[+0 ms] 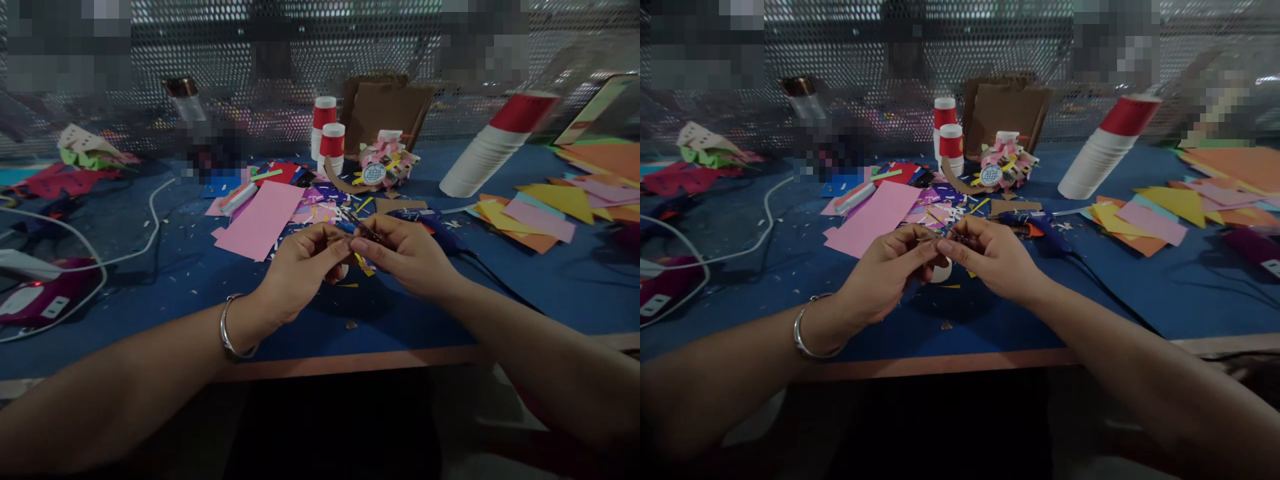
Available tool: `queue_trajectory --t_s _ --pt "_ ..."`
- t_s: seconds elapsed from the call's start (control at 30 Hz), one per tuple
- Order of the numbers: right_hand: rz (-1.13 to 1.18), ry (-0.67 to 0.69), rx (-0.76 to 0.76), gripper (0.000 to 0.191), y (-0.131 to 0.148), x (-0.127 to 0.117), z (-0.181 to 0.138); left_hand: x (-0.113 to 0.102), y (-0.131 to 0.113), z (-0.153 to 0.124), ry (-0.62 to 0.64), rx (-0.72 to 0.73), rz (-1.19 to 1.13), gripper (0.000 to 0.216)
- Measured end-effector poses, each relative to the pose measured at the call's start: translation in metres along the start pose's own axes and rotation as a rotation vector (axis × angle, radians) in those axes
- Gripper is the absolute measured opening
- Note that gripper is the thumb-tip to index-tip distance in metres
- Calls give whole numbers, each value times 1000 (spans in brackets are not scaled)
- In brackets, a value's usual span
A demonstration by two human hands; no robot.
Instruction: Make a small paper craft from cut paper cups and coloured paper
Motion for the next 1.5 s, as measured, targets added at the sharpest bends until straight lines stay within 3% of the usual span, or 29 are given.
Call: queue_trajectory --t_s 0.2,0.33,0.5,0.6,0.73,0.83,0.93,1.03,1.13,1.3,1.5 --pt "-203 -44 -137 23 6 -3 -3 -8 -7 5 90 143 310 17" --pt "-366 -38 -186 14 9 -1 -6 -8 -7 6 200 153 459 15" --pt "-419 -69 -240 11 10 1 -8 -4 -3 5 189 141 516 13" --pt "-429 -78 -250 9 12 3 -10 -1 -2 4 164 68 382 13" --pt "-418 -32 -250 10 16 8 -14 1 2 3 156 -147 156 12" --pt "-403 11 -257 11 19 12 -17 4 2 -1 209 -298 36 16" --pt "-382 -70 -224 12 16 4 -13 8 -1 -8 285 -370 25 15" --pt "-323 -279 -147 12 7 -16 -5 5 -8 -9 317 -279 108 14" --pt "-300 -394 -120 20 -1 -33 4 -5 -13 -4 245 -115 207 15" --pt "-544 -294 -114 47 -7 -37 12 -14 -13 1 156 -22 315 22" --pt "-539 -271 -117 56 -1 -33 9 -13 -8 1 158 21 342 24"
Point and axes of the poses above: each hand's wrist, its own z-axis towards the middle knuckle, its own x-axis out of the palm, y = z × x, the point moved 4 cm from there along z, towards the middle knuckle, and after that the axes turned 4 degrees about x, right-handed, at the moved point
